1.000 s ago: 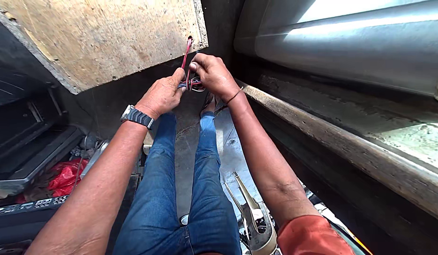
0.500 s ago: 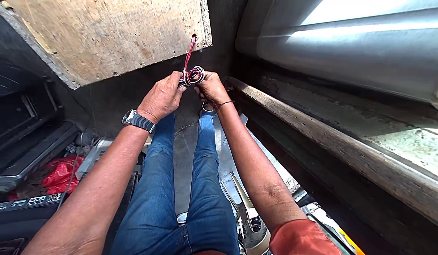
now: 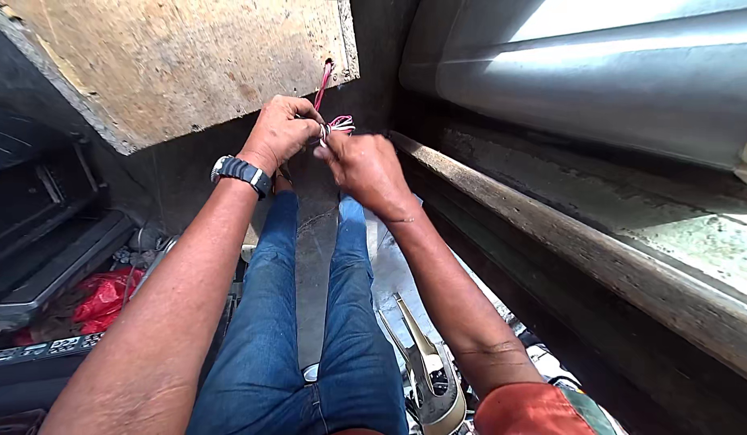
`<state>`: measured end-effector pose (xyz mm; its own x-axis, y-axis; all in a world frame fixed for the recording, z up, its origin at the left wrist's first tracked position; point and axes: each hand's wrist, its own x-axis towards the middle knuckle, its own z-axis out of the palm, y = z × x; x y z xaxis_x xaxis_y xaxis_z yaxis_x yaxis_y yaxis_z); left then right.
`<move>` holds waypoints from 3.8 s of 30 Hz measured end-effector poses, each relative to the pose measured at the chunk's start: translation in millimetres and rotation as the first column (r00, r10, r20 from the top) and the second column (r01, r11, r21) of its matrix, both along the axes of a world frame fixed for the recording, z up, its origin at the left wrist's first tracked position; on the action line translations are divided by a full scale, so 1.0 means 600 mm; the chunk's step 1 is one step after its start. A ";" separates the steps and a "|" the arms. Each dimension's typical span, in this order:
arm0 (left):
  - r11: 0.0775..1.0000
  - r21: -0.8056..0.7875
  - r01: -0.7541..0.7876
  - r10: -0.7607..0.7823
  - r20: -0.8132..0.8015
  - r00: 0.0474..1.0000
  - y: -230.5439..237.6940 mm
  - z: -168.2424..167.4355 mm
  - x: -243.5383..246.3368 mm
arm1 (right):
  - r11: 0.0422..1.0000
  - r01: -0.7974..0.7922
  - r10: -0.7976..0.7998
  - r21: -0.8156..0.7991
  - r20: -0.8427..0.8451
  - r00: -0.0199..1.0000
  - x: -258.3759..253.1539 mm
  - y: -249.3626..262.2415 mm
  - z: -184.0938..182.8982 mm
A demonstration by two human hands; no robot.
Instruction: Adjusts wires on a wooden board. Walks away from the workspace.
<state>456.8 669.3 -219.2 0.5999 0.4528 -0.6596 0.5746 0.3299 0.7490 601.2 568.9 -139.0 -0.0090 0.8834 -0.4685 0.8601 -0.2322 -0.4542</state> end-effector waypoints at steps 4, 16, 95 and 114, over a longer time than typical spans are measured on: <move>0.996 0.066 0.065 -0.058 -0.111 0.992 0.016 0.009 0.011 | 0.922 0.071 -0.051 0.380 -0.063 0.997 0.041 0.029 -0.074; 0.838 0.528 0.137 -0.201 0.065 0.977 -0.025 0.006 -0.024 | 0.936 0.305 -0.249 0.174 -0.285 0.926 0.060 0.043 -0.108; 0.835 0.478 0.274 -0.329 0.034 0.944 0.111 0.005 -0.020 | 0.034 0.535 -0.425 -0.844 -0.496 -0.757 -0.057 0.079 -0.122; 0.697 0.541 0.471 -0.578 0.034 0.816 0.092 0.018 0.033 | 0.381 0.782 -0.888 -0.492 -0.430 0.162 0.021 0.025 -0.112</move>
<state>476.5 724.3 -208.6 0.9241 0.2495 -0.2895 0.3726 -0.4201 0.8274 614.0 583.9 -206.0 0.4081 0.4651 -0.7856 -0.3154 -0.7357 -0.5994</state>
